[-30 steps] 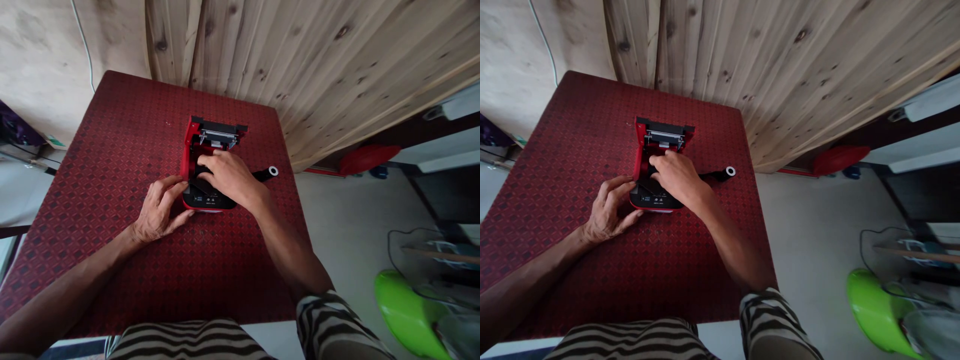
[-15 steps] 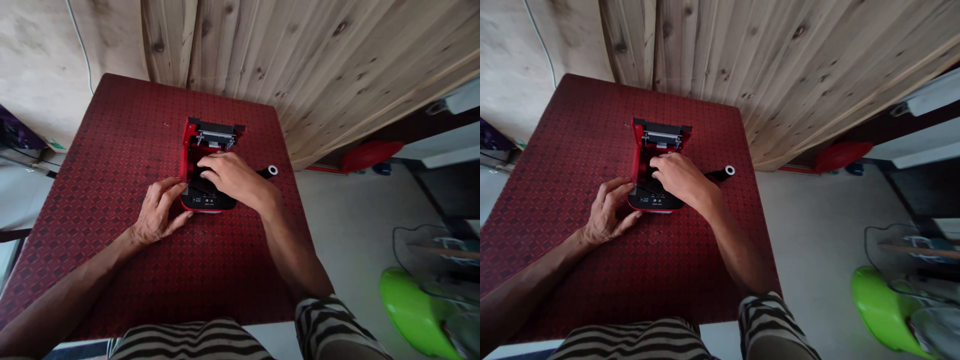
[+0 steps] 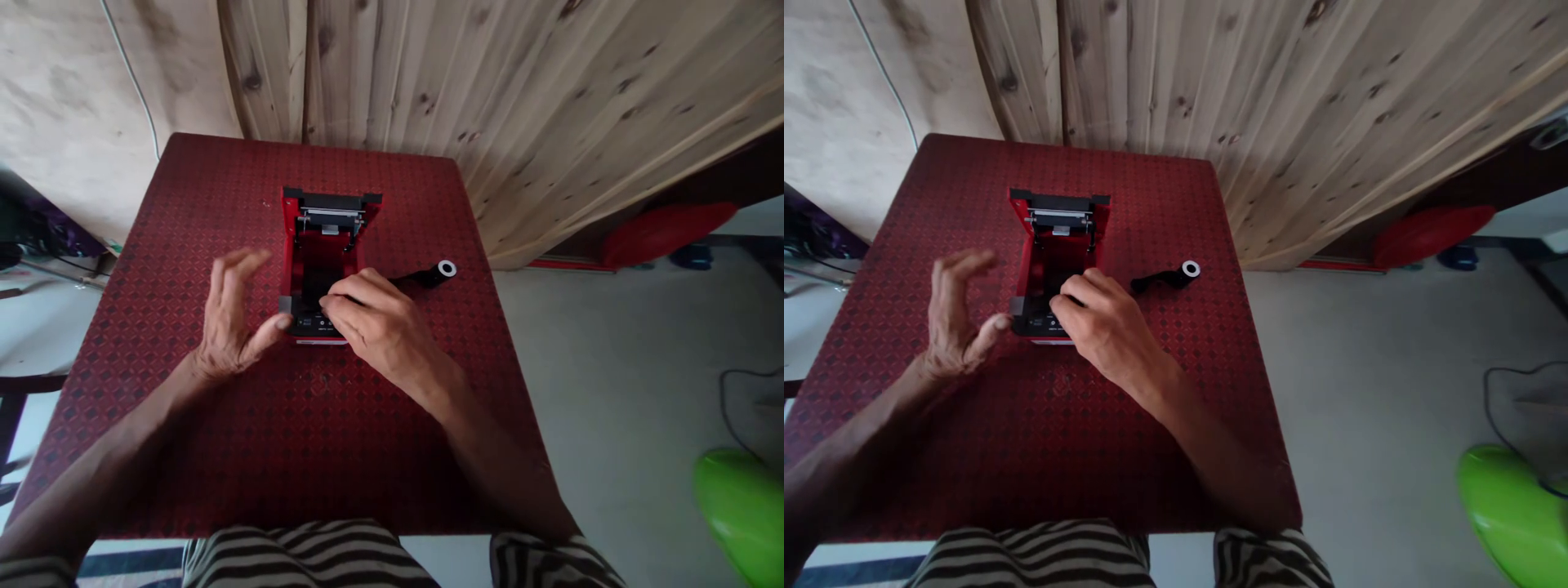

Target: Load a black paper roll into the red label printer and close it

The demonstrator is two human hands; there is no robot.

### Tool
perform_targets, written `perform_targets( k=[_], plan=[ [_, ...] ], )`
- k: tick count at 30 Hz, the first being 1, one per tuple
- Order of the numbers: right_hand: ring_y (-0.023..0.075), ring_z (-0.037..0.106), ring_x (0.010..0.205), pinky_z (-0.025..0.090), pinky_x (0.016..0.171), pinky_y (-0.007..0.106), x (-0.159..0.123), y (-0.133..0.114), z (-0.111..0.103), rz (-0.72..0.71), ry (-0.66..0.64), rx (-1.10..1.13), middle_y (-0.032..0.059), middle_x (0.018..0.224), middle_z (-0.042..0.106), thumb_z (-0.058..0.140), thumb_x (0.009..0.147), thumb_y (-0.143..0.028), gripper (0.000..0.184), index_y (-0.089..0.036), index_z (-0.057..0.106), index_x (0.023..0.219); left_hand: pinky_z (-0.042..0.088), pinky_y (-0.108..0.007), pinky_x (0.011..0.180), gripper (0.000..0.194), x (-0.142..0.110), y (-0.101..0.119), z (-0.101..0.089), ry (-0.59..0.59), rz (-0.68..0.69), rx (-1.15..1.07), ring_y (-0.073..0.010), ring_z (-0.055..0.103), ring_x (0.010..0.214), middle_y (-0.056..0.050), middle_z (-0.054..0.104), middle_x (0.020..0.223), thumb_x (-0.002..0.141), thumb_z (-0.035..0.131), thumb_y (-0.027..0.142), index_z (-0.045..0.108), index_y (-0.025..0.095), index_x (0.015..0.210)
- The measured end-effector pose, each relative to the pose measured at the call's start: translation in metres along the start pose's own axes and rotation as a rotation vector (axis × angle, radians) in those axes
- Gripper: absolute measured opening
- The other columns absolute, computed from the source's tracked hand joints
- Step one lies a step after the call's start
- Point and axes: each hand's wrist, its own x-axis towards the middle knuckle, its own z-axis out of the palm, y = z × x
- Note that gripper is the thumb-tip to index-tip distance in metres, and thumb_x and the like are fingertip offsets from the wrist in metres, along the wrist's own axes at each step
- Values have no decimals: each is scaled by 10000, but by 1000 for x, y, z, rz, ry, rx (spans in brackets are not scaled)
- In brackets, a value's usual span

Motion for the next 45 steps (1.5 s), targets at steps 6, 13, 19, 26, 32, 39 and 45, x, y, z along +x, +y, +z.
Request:
perform_targets(
  k=[6,13,19,26,32,39,45],
  plan=[
    [211,599,871,566,830,347,-12,-6,10,-66,168,-112,70,932,715,539,1053,-68,270,-188,779,1022,448,-486,1183,752,72,-5,1,-102,-63,-13,-295,497,1470,-162,485,1598,1143,236,612,309,46,1633],
    [172,566,764,453,668,345,-19,-8,13,-179,305,-361,23,828,707,587,1049,-75,187,-164,750,1035,486,-451,1068,527,50,5,-4,-82,6,-72,-258,627,1202,-126,665,1270,1133,353,521,673,203,1406],
    [168,561,755,434,635,342,-21,-21,11,-127,334,-420,45,901,732,614,1032,-73,166,-155,746,976,462,-443,989,457,11,4,-2,-163,118,5,-278,641,1129,-127,671,1243,1101,465,504,672,214,1387],
    [163,548,739,447,628,333,-21,-22,18,-87,335,-385,22,819,656,573,1048,-67,199,-174,725,976,482,-475,990,683,4,0,4,-135,214,38,-322,637,1178,-153,665,1274,980,617,704,604,218,1460],
    [165,583,747,488,636,326,-19,-23,20,-64,306,-372,31,846,687,548,1049,-56,208,-162,723,1015,489,-473,971,692,2,-3,8,-113,233,57,-315,641,1151,-139,667,1253,941,672,719,611,231,1429],
    [174,641,755,552,695,330,-47,-32,21,-50,430,-227,78,966,758,685,1003,-134,212,-136,660,1213,491,-486,1049,677,-4,7,3,-164,169,71,-330,618,1258,-181,642,1328,1000,626,655,552,169,1466],
    [157,661,718,551,662,291,-97,-40,56,250,419,148,14,820,681,611,1034,-188,47,-233,625,1037,533,-407,956,545,-23,13,-1,-13,196,171,-272,688,1101,-100,708,1205,898,848,409,609,247,1360]
  ],
)
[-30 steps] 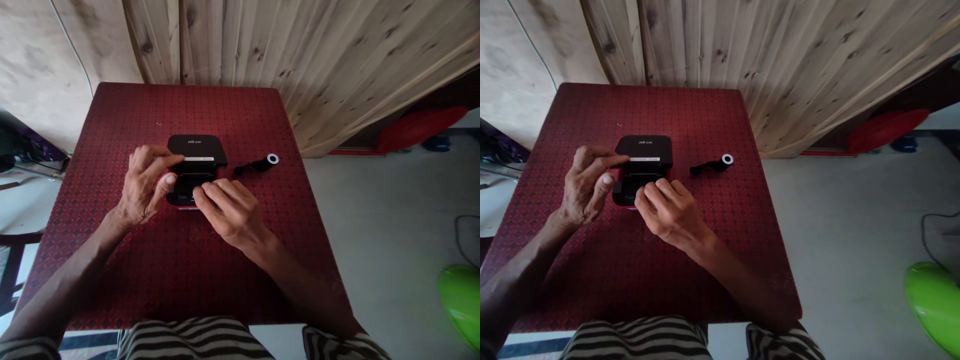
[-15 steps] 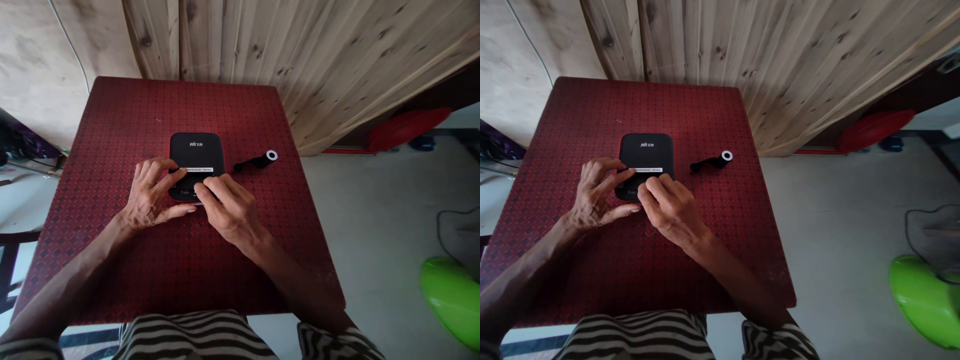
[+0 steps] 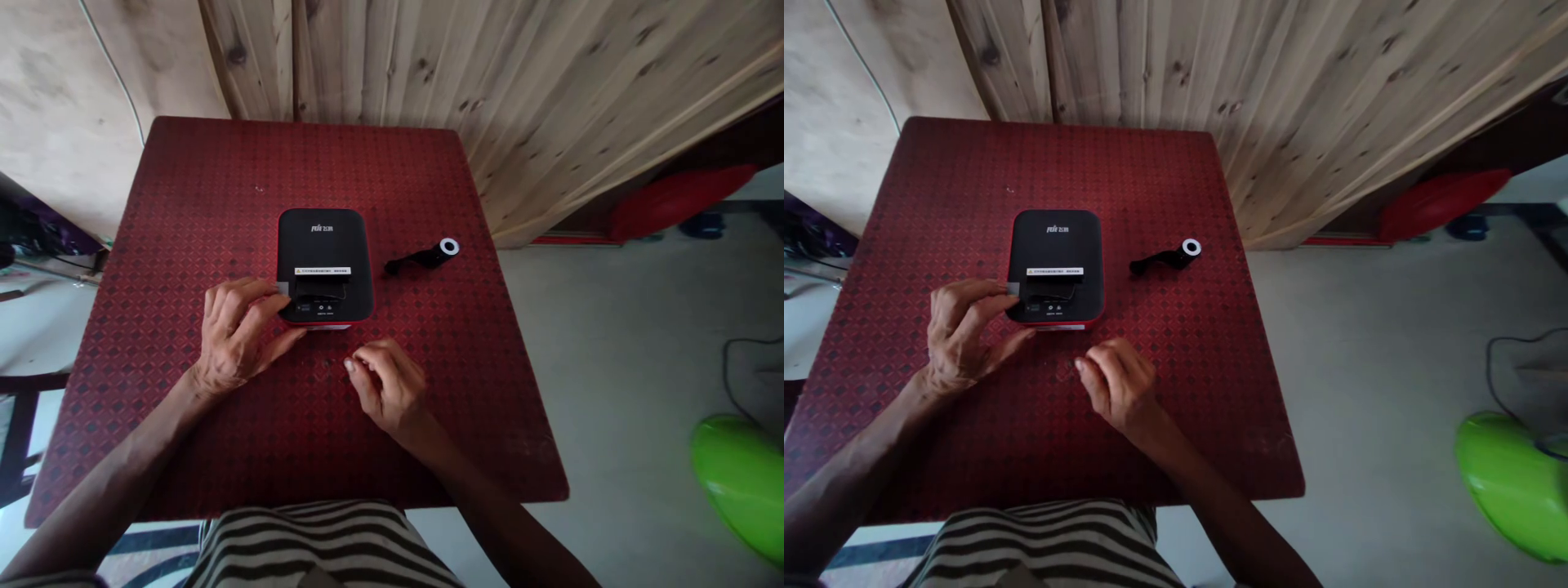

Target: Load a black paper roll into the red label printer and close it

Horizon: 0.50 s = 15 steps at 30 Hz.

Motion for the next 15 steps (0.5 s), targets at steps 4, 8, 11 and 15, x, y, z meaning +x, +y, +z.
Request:
perform_targets(
  k=[4,8,11,15],
  plan=[
    [139,631,697,526,650,272,-12,12,11,288,-33,36,3,834,633,600,1043,-212,33,-234,611,1021,536,-405,964,575,-7,-1,2,2,17,57,-277,701,1132,-103,724,1230,888,860,376,597,244,1383],
    [161,658,759,544,740,305,-9,17,16,284,-108,42,27,897,697,575,1049,-236,52,-238,622,1026,534,-405,970,645,-8,-1,4,3,13,77,-278,704,1127,-112,729,1228,883,866,394,577,223,1434],
    [173,671,758,539,729,309,-8,18,17,288,-118,24,33,894,713,581,1040,-230,65,-230,631,998,534,-409,974,670,-8,0,3,-5,4,75,-281,702,1131,-120,726,1240,882,864,381,565,222,1460],
    [179,678,749,539,715,308,-7,18,17,266,-123,-8,35,887,718,590,1032,-211,73,-223,634,975,542,-424,969,685,-8,1,2,-5,-1,85,-286,705,1124,-113,726,1237,879,867,389,554,252,1473]
  ],
)
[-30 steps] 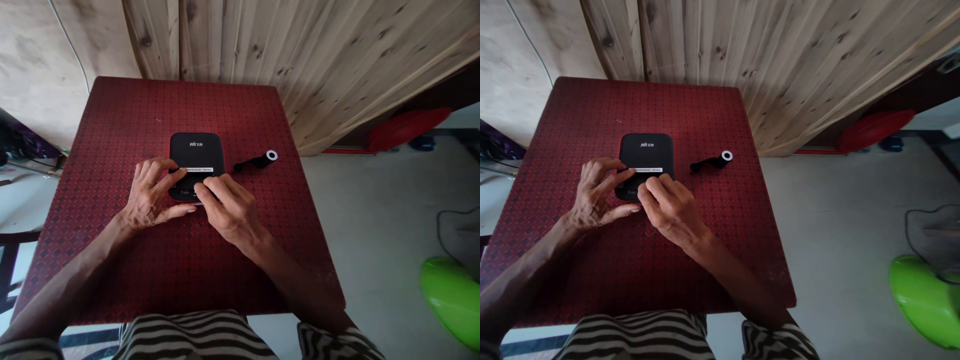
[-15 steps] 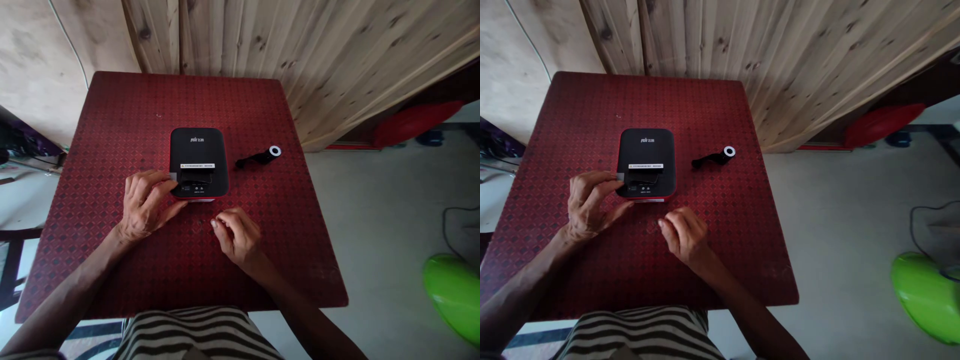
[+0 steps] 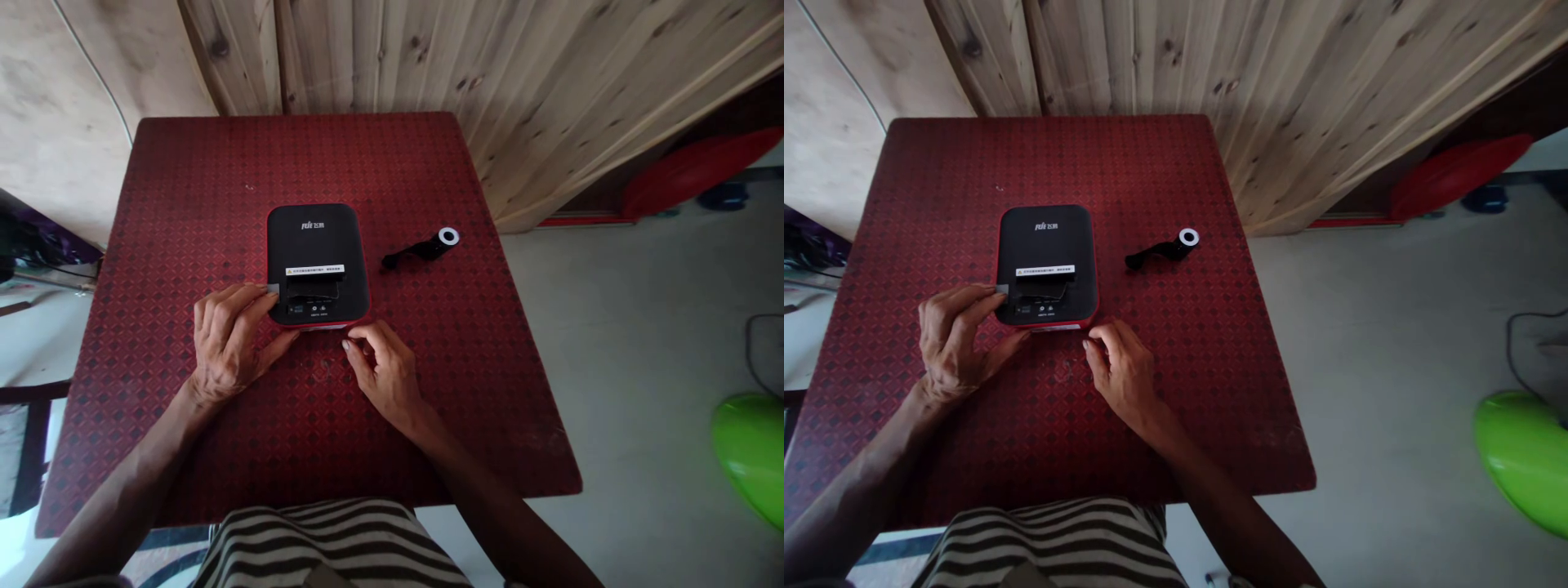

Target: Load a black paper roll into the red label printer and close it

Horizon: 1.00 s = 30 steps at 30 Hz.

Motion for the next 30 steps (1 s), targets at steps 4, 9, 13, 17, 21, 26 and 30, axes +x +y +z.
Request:
perform_targets(
  k=[4,9,13,17,21,26,30],
  plan=[
    [178,681,747,538,712,302,1,-1,-1,-7,-4,-6,38,896,724,600,1028,-202,66,-221,635,976,542,-448,939,671,4,2,-2,17,5,48,-296,715,1098,-107,733,1226,871,875,426,567,281,1450],
    [173,670,733,531,716,298,1,-1,-1,4,-11,-24,38,893,720,604,1028,-200,71,-224,640,971,541,-479,931,642,9,6,-6,-15,-33,37,-317,706,1120,-140,724,1223,846,904,400,600,243,1389],
    [171,660,734,530,715,300,2,0,1,2,-10,-20,41,893,719,602,1027,-199,77,-216,644,964,542,-508,960,573,10,4,-7,-39,-65,1,-330,686,1168,-142,704,1257,847,903,422,620,262,1319],
    [151,644,700,533,694,285,1,-4,-2,-23,16,9,16,832,683,595,1027,-176,109,-216,642,937,543,-487,971,582,9,1,-3,-23,-69,-38,-319,678,1163,-139,690,1253,851,892,433,619,249,1330],
    [127,641,676,537,640,260,14,-17,-27,-73,119,42,-5,832,677,614,1026,-151,98,-233,652,988,559,-437,944,585,5,1,4,9,-70,-84,-290,672,1115,-124,682,1205,878,861,402,594,233,1370],
    [198,716,971,598,901,362,75,-36,-53,-338,129,-154,75,1069,780,587,1042,-89,222,-211,701,1188,566,-424,944,644,-4,0,14,55,-75,-148,-288,671,1121,-139,685,1221,905,829,382,539,210,1453],
    [218,709,963,569,900,372,136,-45,-41,-366,-215,-407,84,1016,788,525,1026,-19,287,-177,758,1083,578,-430,952,749,-13,-1,20,71,-98,-182,-298,673,1155,-172,679,1280,930,803,372,441,187,1560]
  ],
)
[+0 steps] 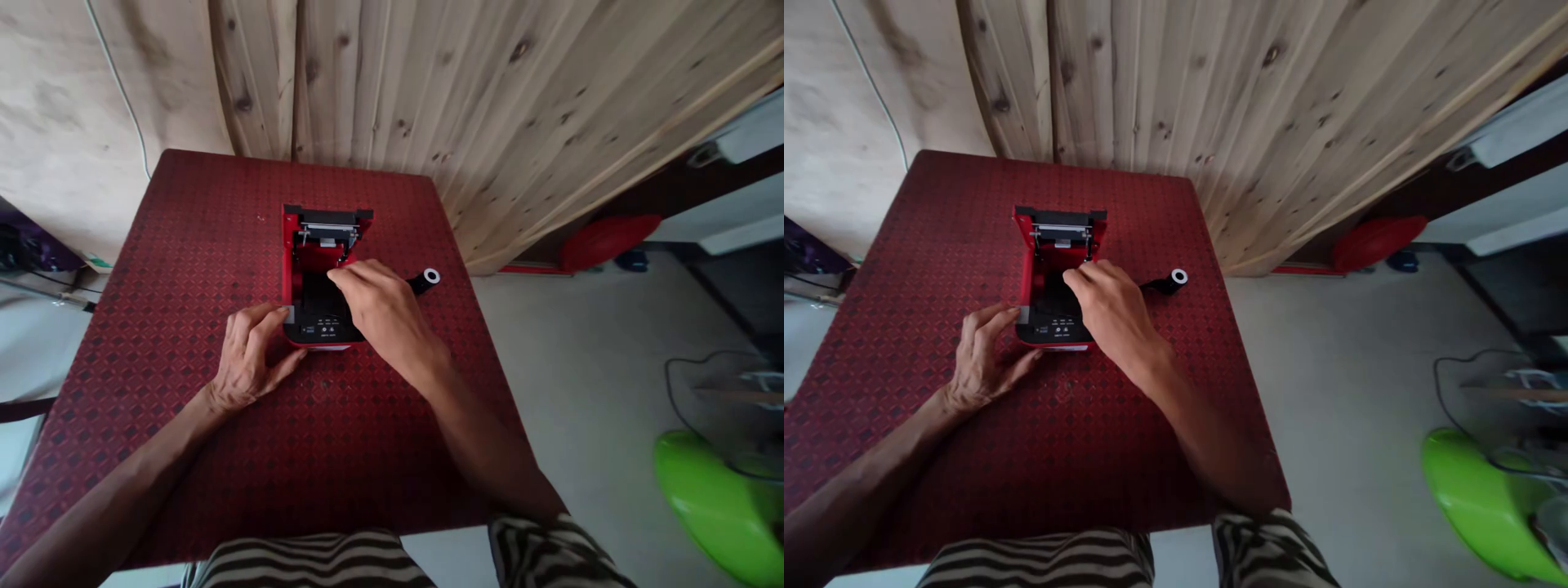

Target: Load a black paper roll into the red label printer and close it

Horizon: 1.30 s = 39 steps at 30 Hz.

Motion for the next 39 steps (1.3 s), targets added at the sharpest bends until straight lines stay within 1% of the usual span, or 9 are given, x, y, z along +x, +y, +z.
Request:
perform_targets(
  k=[5,10,14,20,24,27,30,35,39],
  plan=[
    [221,745,852,512,703,339,46,-4,12,77,-385,-149,118,1012,806,562,1030,-68,251,-147,800,1046,589,-435,980,762,-6,0,3,-30,-38,-45,-306,659,1208,-204,656,1325,962,765,367,397,144,1590],
    [288,783,926,517,708,369,59,-8,13,69,-502,-204,179,1072,819,638,1000,-114,207,-123,811,1113,598,-459,994,763,-10,0,6,-49,-70,-67,-312,655,1237,-200,645,1372,974,740,374,366,175,1608],
    [277,779,899,523,714,366,64,-4,14,48,-540,-218,180,1053,822,657,961,-96,207,-123,818,1088,599,-465,1010,744,-11,-1,7,-61,-74,-74,-309,656,1242,-203,639,1378,980,728,375,367,179,1600],
    [277,770,869,517,708,368,58,0,13,64,-415,-189,155,1038,825,730,932,-184,186,-155,802,1100,601,-461,1007,745,-10,-1,6,-65,-68,-77,-306,646,1247,-201,637,1379,975,735,368,371,180,1597],
    [251,747,837,513,712,362,46,-9,-2,94,-305,-147,118,1027,820,726,908,-199,162,-181,800,1051,608,-452,987,717,-8,-1,5,-60,-56,-68,-302,645,1231,-203,634,1363,987,722,385,381,168,1580],
    [198,711,812,511,717,331,29,-7,-20,102,-137,50,66,1015,805,717,907,-195,139,-198,789,1026,608,-451,987,709,-6,-1,5,-61,-52,-72,-307,646,1230,-212,629,1354,983,728,394,401,150,1563],
    [129,639,719,493,647,289,10,15,-37,105,67,387,38,1091,775,764,882,-255,177,-206,777,1052,603,-465,999,714,-6,-2,5,-61,-47,-81,-314,647,1235,-213,630,1349,979,732,385,399,151,1566],
    [131,609,657,458,607,279,-9,62,-38,361,207,597,-15,829,709,776,834,-342,232,-206,717,1012,598,-466,999,740,-6,-4,6,-38,-38,-79,-323,647,1231,-213,629,1344,965,749,379,397,154,1576],
    [160,657,680,482,641,293,-22,61,-18,538,195,464,-7,778,708,710,804,-300,153,-222,653,924,594,-457,1006,756,-7,-6,7,-42,-35,-74,-318,647,1225,-203,625,1344,963,754,389,392,156,1585]
  ],
)
